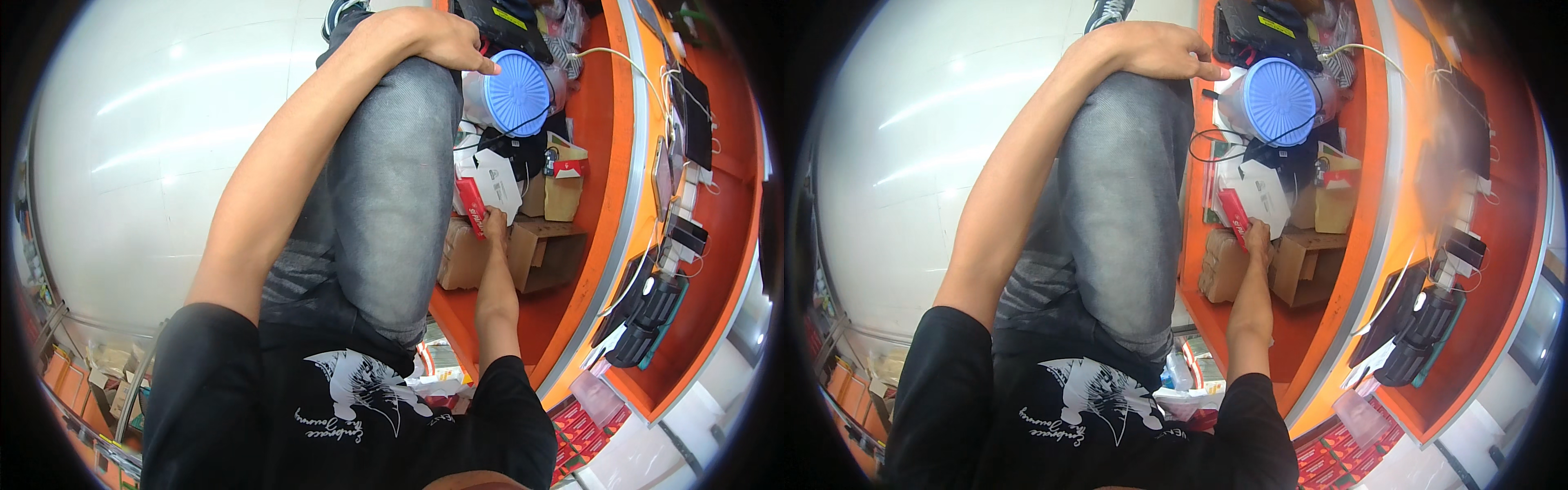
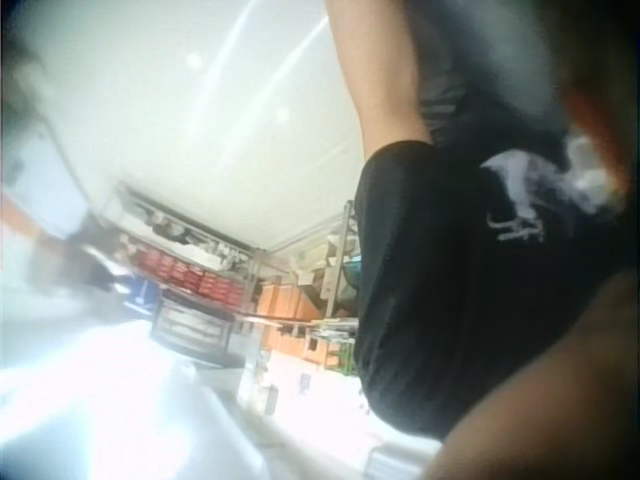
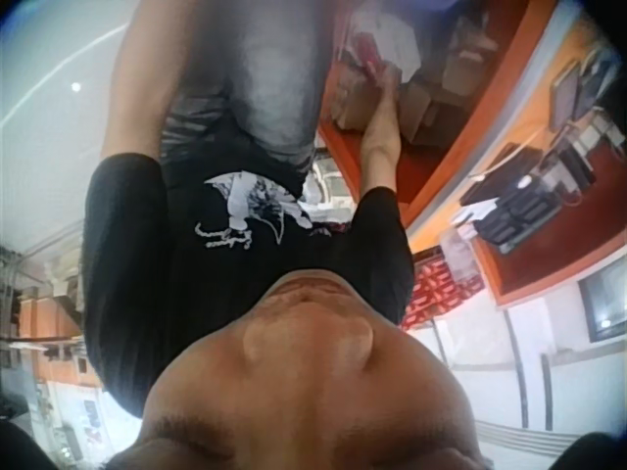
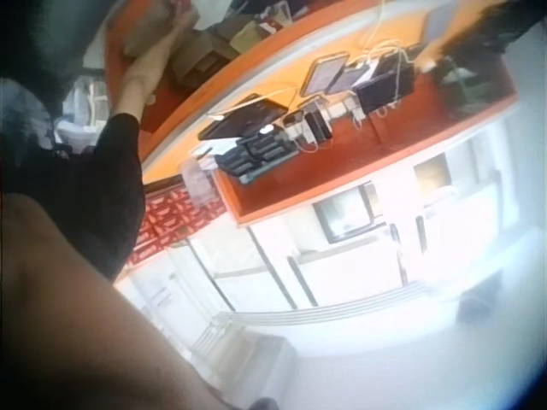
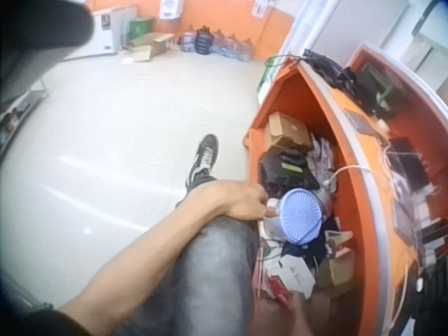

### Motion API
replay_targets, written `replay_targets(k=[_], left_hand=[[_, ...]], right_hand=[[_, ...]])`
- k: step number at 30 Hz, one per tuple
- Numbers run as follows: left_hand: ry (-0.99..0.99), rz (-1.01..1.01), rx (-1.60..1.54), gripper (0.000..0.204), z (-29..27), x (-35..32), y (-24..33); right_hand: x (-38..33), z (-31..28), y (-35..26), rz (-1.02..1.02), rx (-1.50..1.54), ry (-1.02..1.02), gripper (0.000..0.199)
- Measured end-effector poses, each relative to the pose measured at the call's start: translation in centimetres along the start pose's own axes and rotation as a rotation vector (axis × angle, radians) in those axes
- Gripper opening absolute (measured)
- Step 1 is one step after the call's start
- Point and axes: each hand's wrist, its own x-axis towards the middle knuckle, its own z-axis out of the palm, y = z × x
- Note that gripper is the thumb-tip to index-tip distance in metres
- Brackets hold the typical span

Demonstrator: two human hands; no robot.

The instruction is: The person folds flat cardboard boxes into their three-dimensional form. They manipulate the flaps and tabs to lock the structure, then place the assembled boxes onto a nearby shelf. The process is repeated multiple times with identical boxes.

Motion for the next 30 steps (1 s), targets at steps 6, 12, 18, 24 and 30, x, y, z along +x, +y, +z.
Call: replay_targets(k=[6,12,18,24,30], left_hand=[[-0.043,0.025,-0.030,0.077,-0.2,0.1,0.3],[-0.074,0.061,-0.067,0.079,-0.5,0.0,-0.9],[0.037,0.011,-0.260,0.073,-0.6,-0.8,-0.9],[0.599,0.144,-0.580,0.041,-0.6,-6.2,4.4],[0.486,0.140,-1.729,0.069,0.2,-14.2,6.0]], right_hand=[[-0.8,-2.0,-0.2,0.005,0.195,0.213,0.022],[-3.2,-5.3,-2.1,-0.118,0.367,0.640,0.025],[-15.0,-10.8,-13.2,-0.041,0.583,0.790,0.021],[-22.6,-21.3,-24.0,-0.376,0.876,0.802,0.019],[-24.4,-29.7,-27.7,-0.922,0.419,0.883,0.027]])
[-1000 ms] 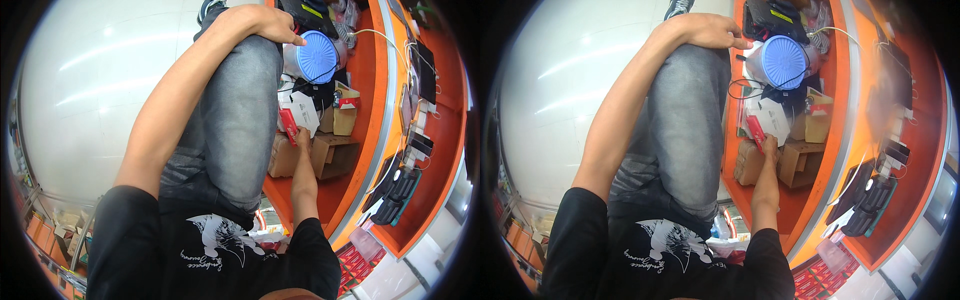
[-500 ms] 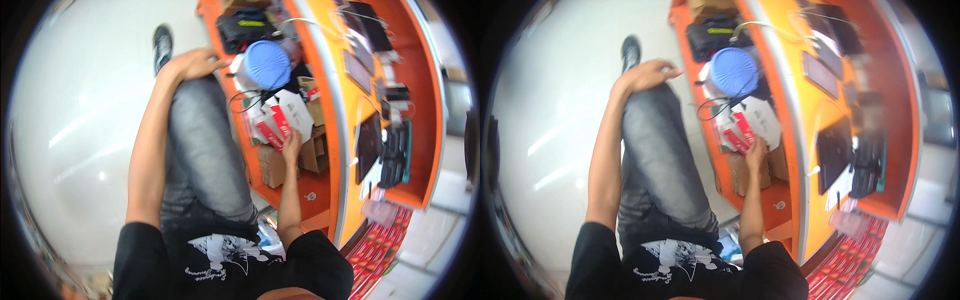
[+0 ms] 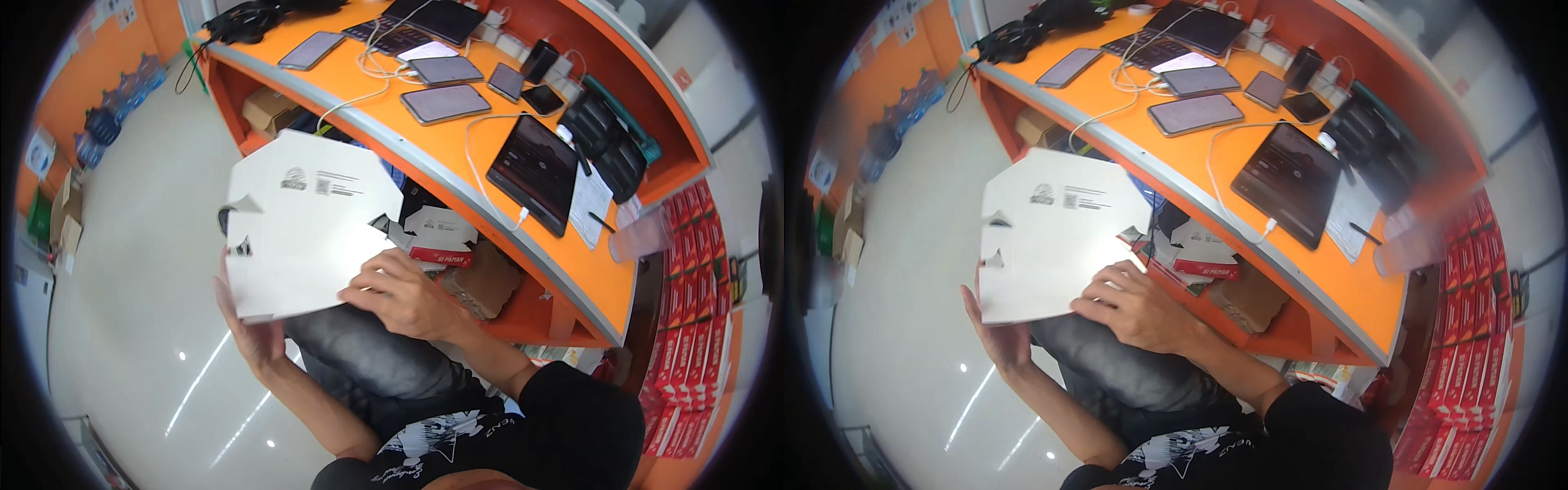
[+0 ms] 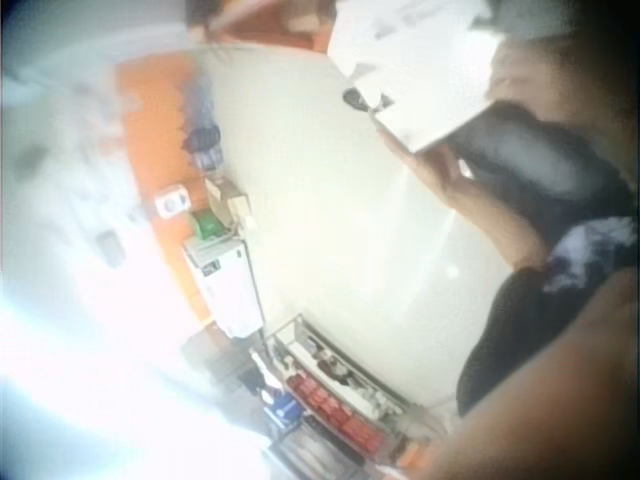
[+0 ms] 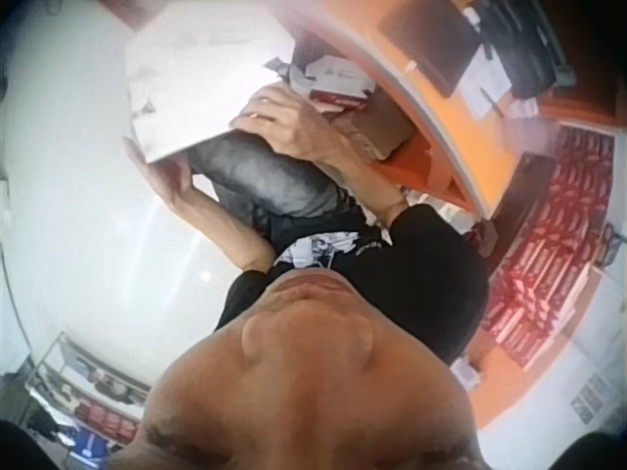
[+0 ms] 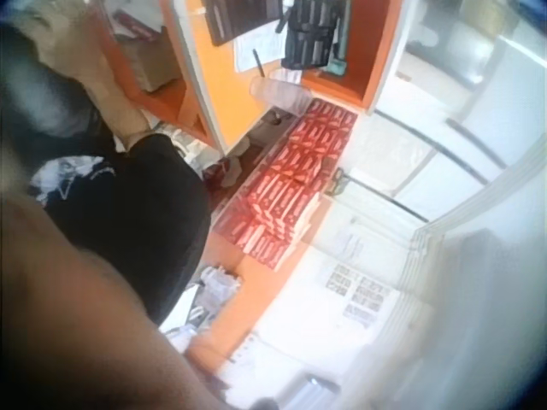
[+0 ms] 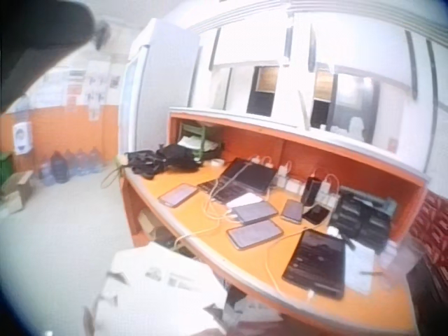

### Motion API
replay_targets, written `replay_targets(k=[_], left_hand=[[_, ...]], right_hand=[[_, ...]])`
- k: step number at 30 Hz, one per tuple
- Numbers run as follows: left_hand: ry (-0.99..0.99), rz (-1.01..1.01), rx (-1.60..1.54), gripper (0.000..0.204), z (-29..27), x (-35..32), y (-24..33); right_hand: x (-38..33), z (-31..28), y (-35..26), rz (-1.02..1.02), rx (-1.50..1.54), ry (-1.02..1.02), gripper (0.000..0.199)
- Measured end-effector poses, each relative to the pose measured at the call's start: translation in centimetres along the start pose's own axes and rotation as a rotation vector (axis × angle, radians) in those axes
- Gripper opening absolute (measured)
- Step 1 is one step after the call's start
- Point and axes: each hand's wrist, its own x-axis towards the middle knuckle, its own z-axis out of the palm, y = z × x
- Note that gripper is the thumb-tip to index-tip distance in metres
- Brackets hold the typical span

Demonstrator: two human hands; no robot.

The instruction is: The person folds flat cardboard boxes into their three-dimensional form. They manipulate the flaps and tabs to lock the structure, then place the assembled boxes onto a nearby shelf. The process is repeated multiple times with identical boxes.

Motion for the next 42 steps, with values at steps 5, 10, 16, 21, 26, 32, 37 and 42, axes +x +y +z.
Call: replay_targets(k=[5,10,16,21,26,32,37,42], left_hand=[[0.036,-0.076,0.001,0.063,-2.3,0.8,1.5],[-0.117,0.047,0.100,0.053,-5.8,1.4,1.0],[-0.110,0.251,-0.044,0.055,-10.9,4.6,-1.3],[-0.413,-0.085,-1.290,0.058,-8.2,5.2,-4.0],[-0.440,-0.132,-1.308,0.065,-4.0,4.3,-4.0],[-0.690,-0.077,-1.234,0.068,-3.5,5.0,-4.1],[-0.628,0.040,-1.053,0.062,-3.7,5.0,-4.0],[-0.663,0.108,-0.852,0.062,-3.5,5.3,-3.7]], right_hand=[[2.2,0.1,-1.7,-0.186,-0.091,-0.038,0.023],[4.0,-0.1,-3.0,-0.235,-0.145,-0.052,0.019],[4.7,-6.9,-2.0,-0.018,0.077,0.065,0.026],[6.1,-18.6,10.2,0.229,-0.302,0.352,0.023],[7.0,-28.0,28.0,1.092,-0.949,0.109,0.045],[3.5,-28.9,37.4,1.548,-0.882,0.163,0.046],[3.3,-27.7,38.0,1.646,-0.837,0.090,0.057],[3.8,-27.8,37.7,1.687,-0.838,0.117,0.062]])
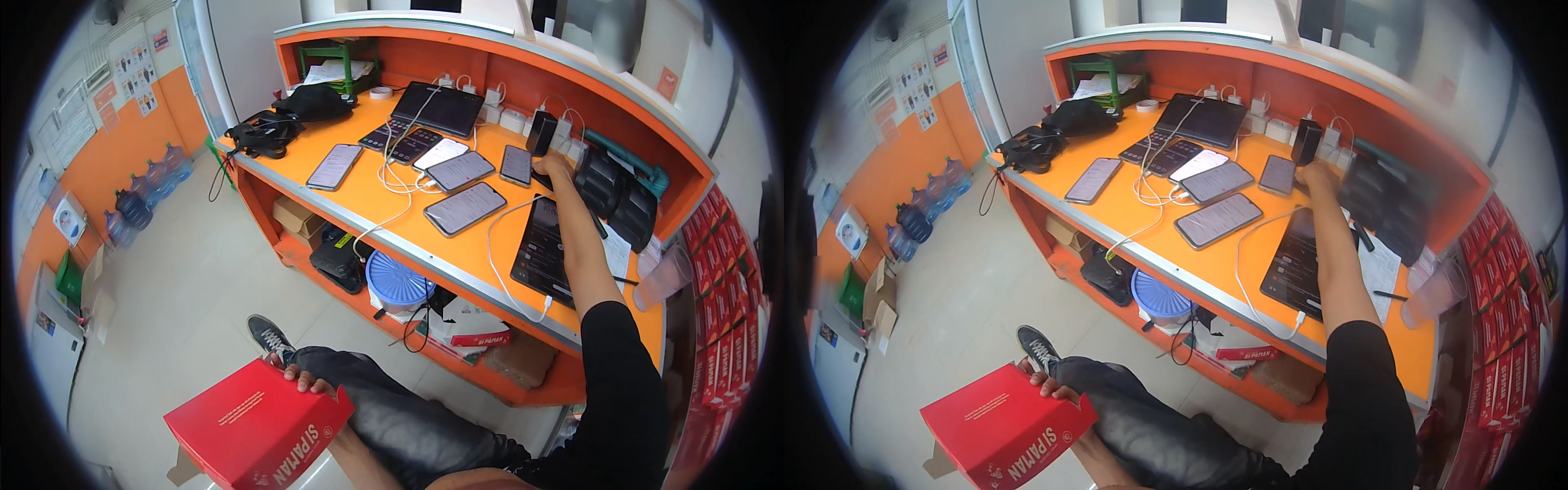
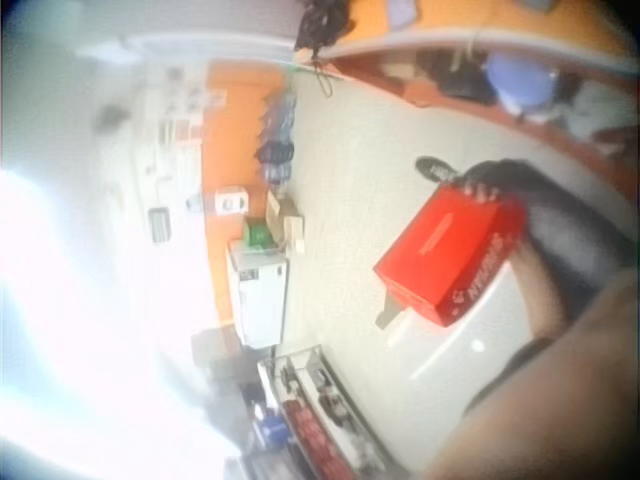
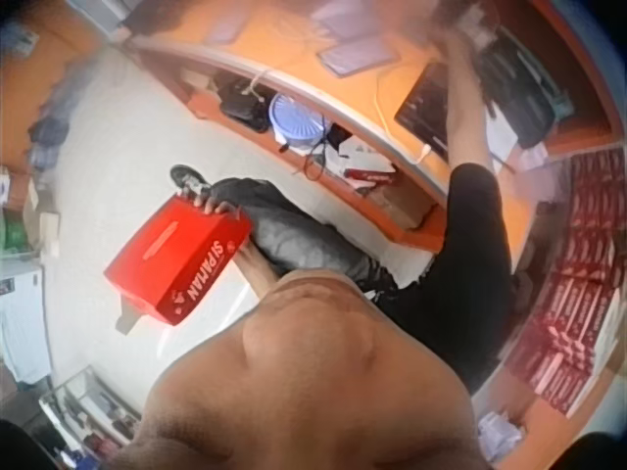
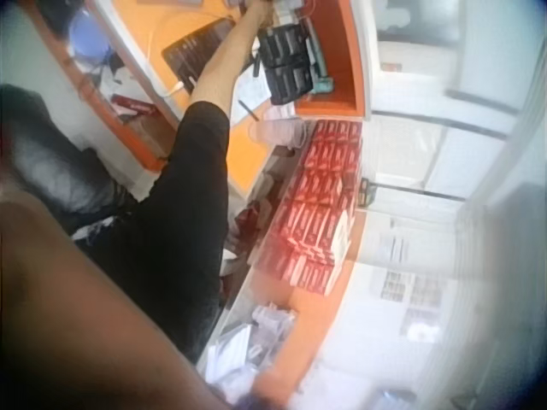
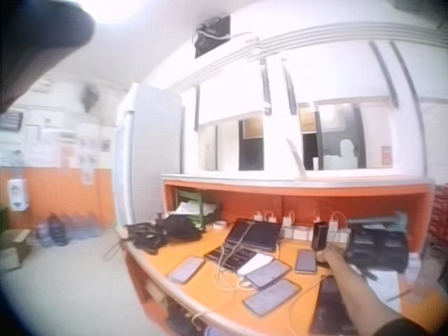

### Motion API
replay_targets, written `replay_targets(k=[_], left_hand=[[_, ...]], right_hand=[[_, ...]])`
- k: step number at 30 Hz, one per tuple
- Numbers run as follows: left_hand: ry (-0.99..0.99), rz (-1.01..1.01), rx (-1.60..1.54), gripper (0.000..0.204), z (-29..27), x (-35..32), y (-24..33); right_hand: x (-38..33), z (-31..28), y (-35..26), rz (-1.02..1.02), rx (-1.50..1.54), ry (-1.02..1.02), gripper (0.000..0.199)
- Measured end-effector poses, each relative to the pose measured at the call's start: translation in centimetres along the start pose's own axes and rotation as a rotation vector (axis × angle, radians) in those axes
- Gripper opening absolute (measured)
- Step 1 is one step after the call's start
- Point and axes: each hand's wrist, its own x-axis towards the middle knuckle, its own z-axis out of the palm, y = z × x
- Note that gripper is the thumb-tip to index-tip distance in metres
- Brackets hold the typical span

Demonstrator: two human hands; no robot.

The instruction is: The person folds flat cardboard boxes into their three-dimensional form. They manipulate the flaps and tabs to lock the structure, then place the assembled boxes onto a nearby shelf. The process is repeated multiple times with identical boxes.

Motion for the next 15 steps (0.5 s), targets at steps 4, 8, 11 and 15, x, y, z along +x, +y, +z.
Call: replay_targets(k=[4,8,11,15], left_hand=[[-0.047,0.034,0.123,0.062,-0.5,0.0,0.0],[0.011,0.073,0.155,0.061,-0.7,-0.3,-0.4],[0.054,0.110,0.134,0.059,-0.5,-0.6,-0.9],[0.074,0.147,0.148,0.060,-0.1,-0.7,-0.9]], right_hand=[[0.5,0.1,0.0,-0.078,-0.021,0.045,0.056],[1.6,-0.6,0.1,-0.069,-0.106,-0.058,0.060],[2.7,-0.9,-0.3,-0.047,-0.178,-0.288,0.090],[3.0,-0.3,-0.3,-0.019,-0.216,-0.178,0.074]])
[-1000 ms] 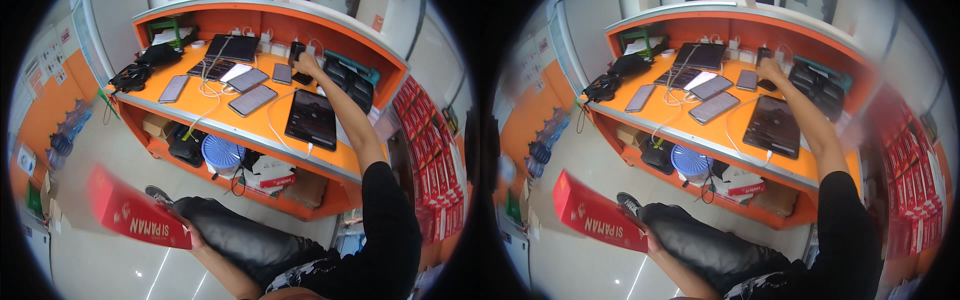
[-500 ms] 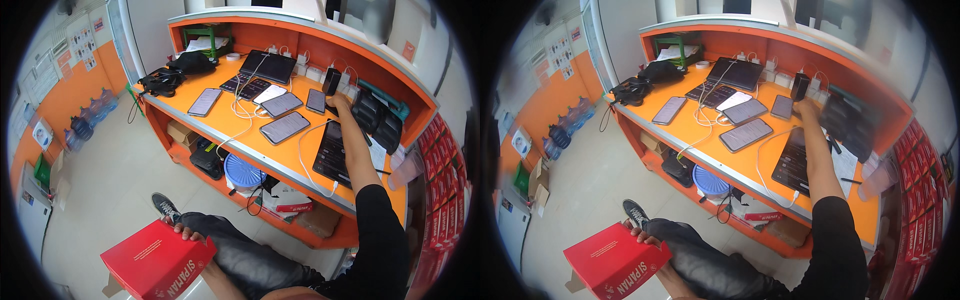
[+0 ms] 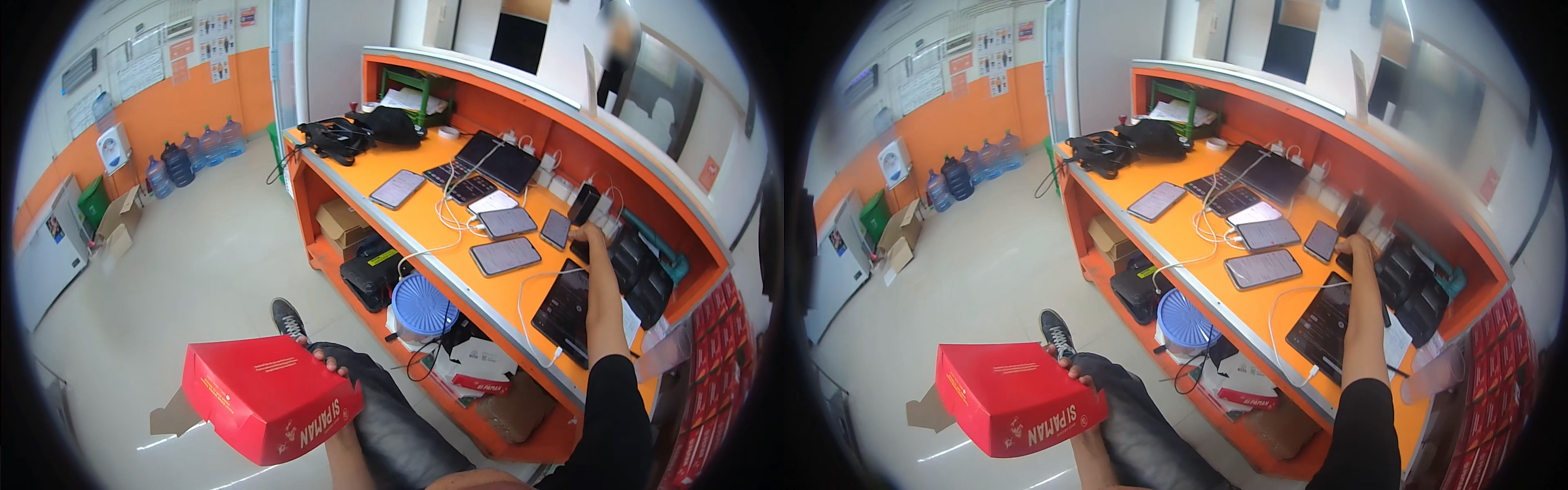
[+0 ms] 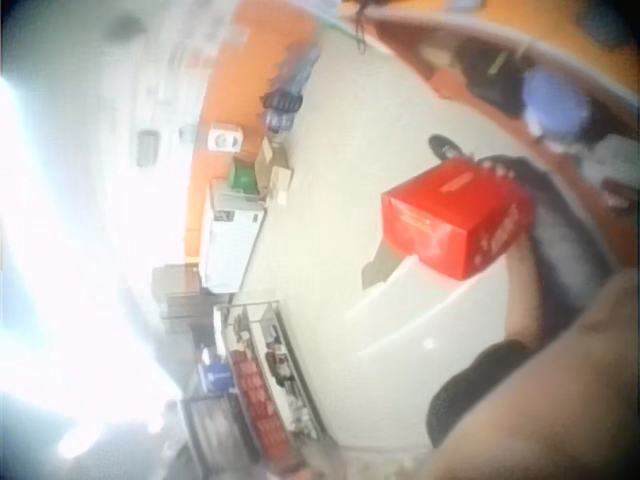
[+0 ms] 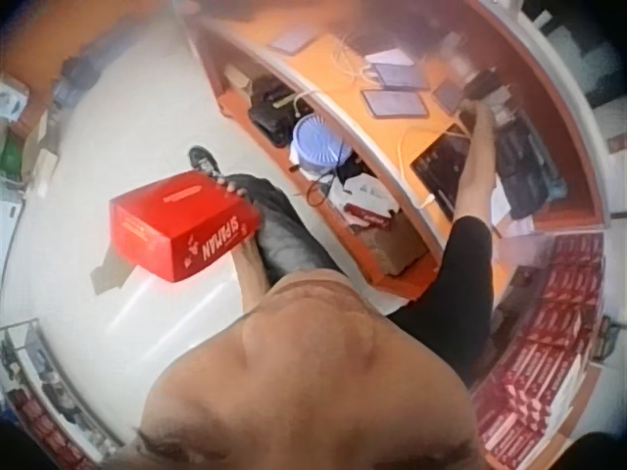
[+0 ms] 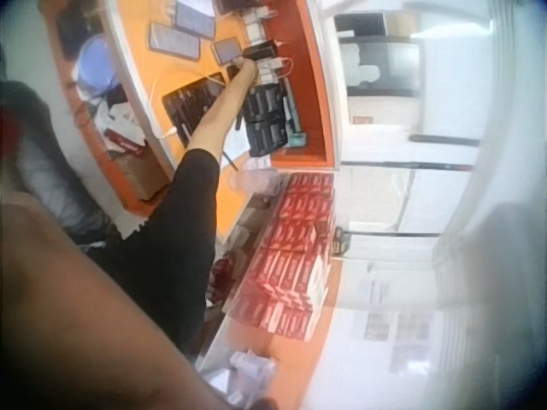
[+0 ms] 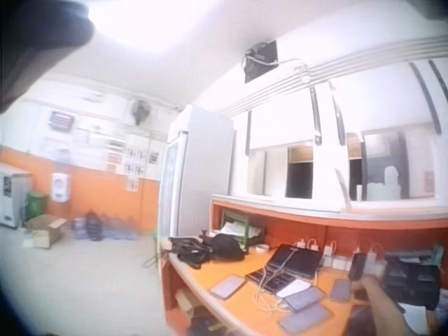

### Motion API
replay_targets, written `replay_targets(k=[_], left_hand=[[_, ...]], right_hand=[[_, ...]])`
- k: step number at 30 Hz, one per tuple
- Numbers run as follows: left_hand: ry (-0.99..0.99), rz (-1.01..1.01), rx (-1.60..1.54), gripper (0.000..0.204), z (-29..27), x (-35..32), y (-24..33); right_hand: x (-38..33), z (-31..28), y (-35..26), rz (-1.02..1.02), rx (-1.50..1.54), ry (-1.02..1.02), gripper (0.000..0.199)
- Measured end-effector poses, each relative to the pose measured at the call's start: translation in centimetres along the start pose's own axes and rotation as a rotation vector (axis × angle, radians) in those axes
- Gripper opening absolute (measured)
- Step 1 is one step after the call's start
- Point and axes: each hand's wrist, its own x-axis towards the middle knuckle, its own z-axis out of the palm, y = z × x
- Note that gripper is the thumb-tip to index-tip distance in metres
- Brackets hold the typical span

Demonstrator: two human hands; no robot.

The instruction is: The person folds flat cardboard boxes into their three-dimensional form. They manipulate the flaps and tabs to lock the structure, then place the assembled boxes onto a nearby shelf. The process is repeated multiple times with identical boxes.

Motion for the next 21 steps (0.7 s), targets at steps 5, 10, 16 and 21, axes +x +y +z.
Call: replay_targets(k=[5,10,16,21], left_hand=[[-0.005,0.012,0.052,0.060,0.1,0.0,0.0],[0.047,0.039,0.028,0.060,0.5,-0.4,-0.1],[0.015,0.042,0.031,0.057,1.1,-0.4,-0.6],[0.046,0.063,0.011,0.056,1.0,-0.8,-0.9]], right_hand=[[-1.2,0.1,-0.3,0.027,-0.061,0.095,0.065],[-2.3,-1.1,-0.6,-0.049,-0.526,0.023,0.052],[-1.0,-1.5,0.1,-0.042,-0.760,0.448,0.082],[-5.7,-6.0,3.2,-0.237,-0.477,0.673,0.099]])
